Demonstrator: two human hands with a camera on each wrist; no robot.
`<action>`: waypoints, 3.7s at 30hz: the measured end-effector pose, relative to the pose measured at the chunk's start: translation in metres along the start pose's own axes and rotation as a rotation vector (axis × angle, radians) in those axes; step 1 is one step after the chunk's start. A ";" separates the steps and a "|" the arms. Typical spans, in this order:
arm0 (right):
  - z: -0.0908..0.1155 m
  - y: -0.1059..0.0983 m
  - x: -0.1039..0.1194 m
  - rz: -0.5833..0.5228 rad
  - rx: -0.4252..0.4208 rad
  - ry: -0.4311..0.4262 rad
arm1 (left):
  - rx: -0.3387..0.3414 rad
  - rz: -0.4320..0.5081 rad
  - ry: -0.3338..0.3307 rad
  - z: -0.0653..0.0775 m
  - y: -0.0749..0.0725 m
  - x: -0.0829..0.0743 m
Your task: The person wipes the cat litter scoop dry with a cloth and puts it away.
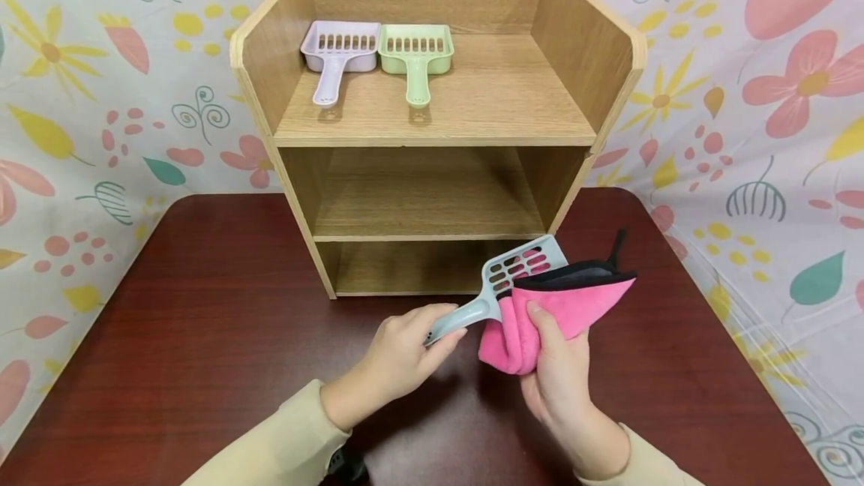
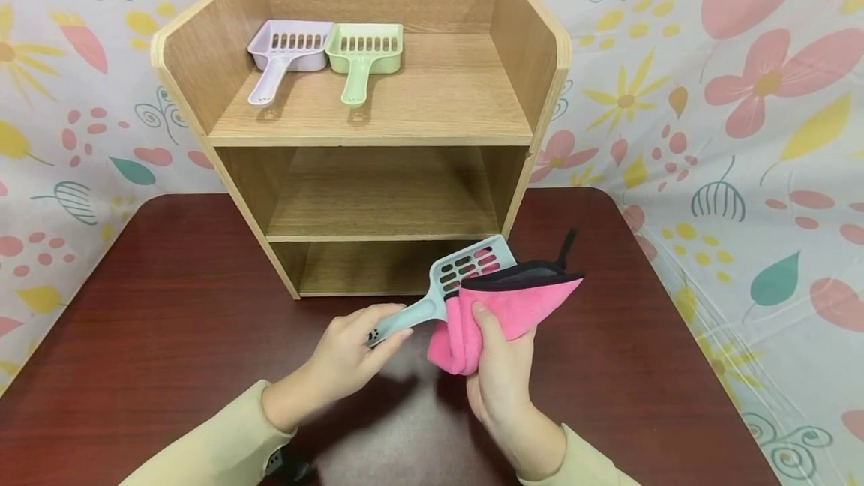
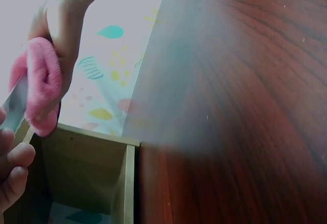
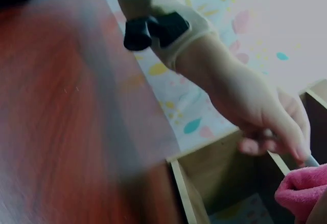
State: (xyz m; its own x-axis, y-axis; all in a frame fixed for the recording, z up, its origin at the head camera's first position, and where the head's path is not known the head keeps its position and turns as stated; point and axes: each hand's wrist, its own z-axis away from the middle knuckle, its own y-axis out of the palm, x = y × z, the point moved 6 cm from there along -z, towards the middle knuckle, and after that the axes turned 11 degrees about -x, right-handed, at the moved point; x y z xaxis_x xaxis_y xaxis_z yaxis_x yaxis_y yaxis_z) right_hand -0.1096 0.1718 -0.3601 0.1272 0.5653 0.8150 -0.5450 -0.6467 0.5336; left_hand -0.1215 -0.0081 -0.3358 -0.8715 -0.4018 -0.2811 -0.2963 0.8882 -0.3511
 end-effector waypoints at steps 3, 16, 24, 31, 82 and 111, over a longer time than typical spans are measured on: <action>0.004 0.001 -0.006 0.020 0.005 0.043 | -0.004 -0.016 0.028 0.000 0.001 -0.002; -0.009 -0.010 0.000 0.078 0.012 0.098 | 0.045 -0.101 0.197 -0.002 -0.006 0.000; -0.023 -0.018 0.012 0.225 0.101 0.123 | 0.139 -0.033 0.133 -0.003 -0.016 0.011; -0.029 -0.022 0.019 0.380 0.271 0.161 | 0.263 0.098 0.010 -0.007 -0.021 0.017; -0.053 -0.070 0.050 0.396 0.272 0.133 | 0.135 0.142 0.016 -0.098 -0.088 0.009; -0.052 -0.064 0.042 0.400 0.270 0.156 | -0.135 -0.349 0.217 -0.171 -0.086 -0.008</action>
State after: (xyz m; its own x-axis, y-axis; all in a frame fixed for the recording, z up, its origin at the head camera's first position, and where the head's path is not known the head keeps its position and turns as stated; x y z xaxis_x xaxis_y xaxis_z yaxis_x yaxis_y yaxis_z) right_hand -0.1123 0.2639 -0.3715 -0.1846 0.3023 0.9352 -0.2895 -0.9260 0.2422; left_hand -0.1565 -0.0429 -0.1505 -0.7675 -0.6402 0.0328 -0.6239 0.7342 -0.2677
